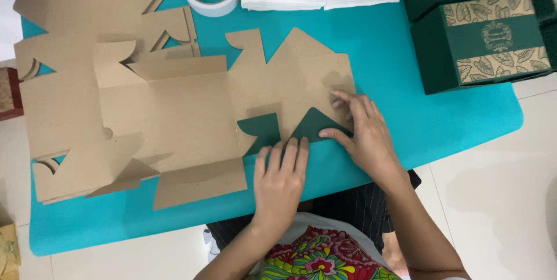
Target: The person assembles a green cardboard box by folding its pre-cut flaps and tucking them into place. They then place a white tissue paper inside the box and close the lid. The person repeats this process with a second box, folding the cardboard and securing the flaps to form the box structure.
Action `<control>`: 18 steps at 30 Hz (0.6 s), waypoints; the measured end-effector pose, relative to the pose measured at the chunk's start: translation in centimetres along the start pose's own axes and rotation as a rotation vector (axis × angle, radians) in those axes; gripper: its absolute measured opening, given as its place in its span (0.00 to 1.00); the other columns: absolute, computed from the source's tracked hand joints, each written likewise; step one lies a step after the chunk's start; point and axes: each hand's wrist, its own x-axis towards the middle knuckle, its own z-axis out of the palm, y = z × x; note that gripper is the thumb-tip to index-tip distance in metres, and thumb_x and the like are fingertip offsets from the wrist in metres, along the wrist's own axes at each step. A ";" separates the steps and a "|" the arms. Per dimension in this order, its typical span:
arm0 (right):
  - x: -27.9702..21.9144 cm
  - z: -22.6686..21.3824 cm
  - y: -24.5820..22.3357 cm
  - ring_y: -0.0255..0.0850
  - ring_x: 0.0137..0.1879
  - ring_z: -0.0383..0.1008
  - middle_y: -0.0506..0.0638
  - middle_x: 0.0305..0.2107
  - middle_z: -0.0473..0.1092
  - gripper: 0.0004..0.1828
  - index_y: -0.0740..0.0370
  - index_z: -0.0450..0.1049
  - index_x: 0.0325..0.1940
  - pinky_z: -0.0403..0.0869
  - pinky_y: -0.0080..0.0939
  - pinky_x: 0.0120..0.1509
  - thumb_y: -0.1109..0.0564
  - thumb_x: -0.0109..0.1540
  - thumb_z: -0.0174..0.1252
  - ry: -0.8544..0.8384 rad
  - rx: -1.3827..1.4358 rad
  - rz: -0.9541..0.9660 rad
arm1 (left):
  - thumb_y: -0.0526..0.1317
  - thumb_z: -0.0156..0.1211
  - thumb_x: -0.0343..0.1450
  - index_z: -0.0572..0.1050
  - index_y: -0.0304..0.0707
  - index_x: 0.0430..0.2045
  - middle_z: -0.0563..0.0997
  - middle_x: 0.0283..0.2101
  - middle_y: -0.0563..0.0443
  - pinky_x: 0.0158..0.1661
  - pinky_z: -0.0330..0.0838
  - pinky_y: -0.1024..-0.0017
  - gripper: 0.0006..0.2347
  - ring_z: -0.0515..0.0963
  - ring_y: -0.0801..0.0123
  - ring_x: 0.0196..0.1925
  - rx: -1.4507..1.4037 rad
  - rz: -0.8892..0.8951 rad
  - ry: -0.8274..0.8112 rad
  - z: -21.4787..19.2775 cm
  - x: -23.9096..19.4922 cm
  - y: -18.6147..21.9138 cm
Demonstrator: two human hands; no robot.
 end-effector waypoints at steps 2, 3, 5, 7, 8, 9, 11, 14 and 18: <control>0.1 0.2 0.7 0.46 0.51 0.67 0.52 0.46 0.66 0.37 0.58 0.61 0.66 0.69 0.44 0.51 0.44 0.57 0.64 -0.027 0.088 -0.022 | 0.36 0.49 0.73 0.75 0.42 0.50 0.75 0.47 0.52 0.50 0.67 0.65 0.12 0.74 0.65 0.48 0.019 0.032 -0.043 -0.2 -0.6 0.1; 0.2 0.3 0.6 0.45 0.54 0.67 0.49 0.48 0.66 0.40 0.55 0.61 0.67 0.65 0.46 0.54 0.39 0.55 0.64 -0.046 0.071 0.008 | 0.37 0.46 0.74 0.73 0.41 0.53 0.75 0.50 0.51 0.52 0.67 0.66 0.14 0.74 0.66 0.51 0.057 0.054 -0.071 -0.1 -1.0 0.2; 0.2 0.8 0.4 0.43 0.57 0.67 0.47 0.49 0.66 0.43 0.51 0.61 0.67 0.62 0.48 0.56 0.35 0.53 0.64 -0.068 0.055 0.039 | 0.38 0.44 0.75 0.72 0.40 0.56 0.75 0.52 0.51 0.54 0.66 0.68 0.16 0.74 0.67 0.53 0.094 0.076 -0.101 0.1 -1.4 0.3; 0.1 1.3 0.2 0.44 0.57 0.64 0.46 0.49 0.64 0.41 0.51 0.62 0.67 0.60 0.50 0.54 0.30 0.55 0.58 -0.071 -0.045 0.049 | 0.38 0.45 0.75 0.72 0.42 0.56 0.75 0.52 0.53 0.54 0.66 0.69 0.15 0.74 0.69 0.54 0.123 0.070 -0.097 0.0 -1.4 0.4; 0.1 1.4 0.2 0.44 0.57 0.64 0.46 0.49 0.64 0.41 0.51 0.62 0.67 0.60 0.50 0.54 0.30 0.55 0.58 -0.074 -0.043 0.051 | 0.38 0.45 0.75 0.72 0.42 0.56 0.75 0.52 0.53 0.54 0.66 0.69 0.15 0.74 0.69 0.54 0.122 0.069 -0.100 -0.1 -1.5 0.6; 0.1 1.5 0.3 0.46 0.58 0.64 0.47 0.50 0.64 0.42 0.52 0.61 0.67 0.61 0.51 0.55 0.30 0.55 0.58 -0.068 -0.042 0.052 | 0.38 0.44 0.76 0.72 0.42 0.55 0.75 0.52 0.53 0.54 0.66 0.70 0.15 0.74 0.69 0.55 0.159 0.061 -0.093 -0.1 -1.4 0.7; -0.1 1.2 0.5 0.47 0.59 0.63 0.48 0.52 0.63 0.42 0.53 0.61 0.67 0.61 0.52 0.55 0.31 0.55 0.58 -0.051 -0.048 0.058 | 0.38 0.42 0.76 0.72 0.42 0.55 0.75 0.52 0.52 0.54 0.66 0.70 0.15 0.74 0.70 0.55 0.190 0.061 -0.075 -0.2 -1.3 1.1; -0.1 0.4 1.2 0.46 0.59 0.64 0.48 0.52 0.63 0.42 0.53 0.60 0.67 0.61 0.50 0.52 0.32 0.55 0.60 -0.040 -0.010 0.016 | 0.39 0.43 0.76 0.73 0.45 0.55 0.76 0.52 0.55 0.53 0.67 0.69 0.14 0.74 0.71 0.54 0.202 0.036 -0.079 0.0 -1.2 1.2; 0.3 -0.5 2.4 0.44 0.61 0.63 0.48 0.53 0.63 0.47 0.52 0.61 0.67 0.61 0.53 0.56 0.32 0.50 0.66 -0.086 -0.026 0.115 | 0.38 0.45 0.74 0.74 0.45 0.54 0.76 0.51 0.54 0.54 0.65 0.67 0.15 0.74 0.69 0.53 0.138 0.020 -0.075 0.0 -1.4 0.7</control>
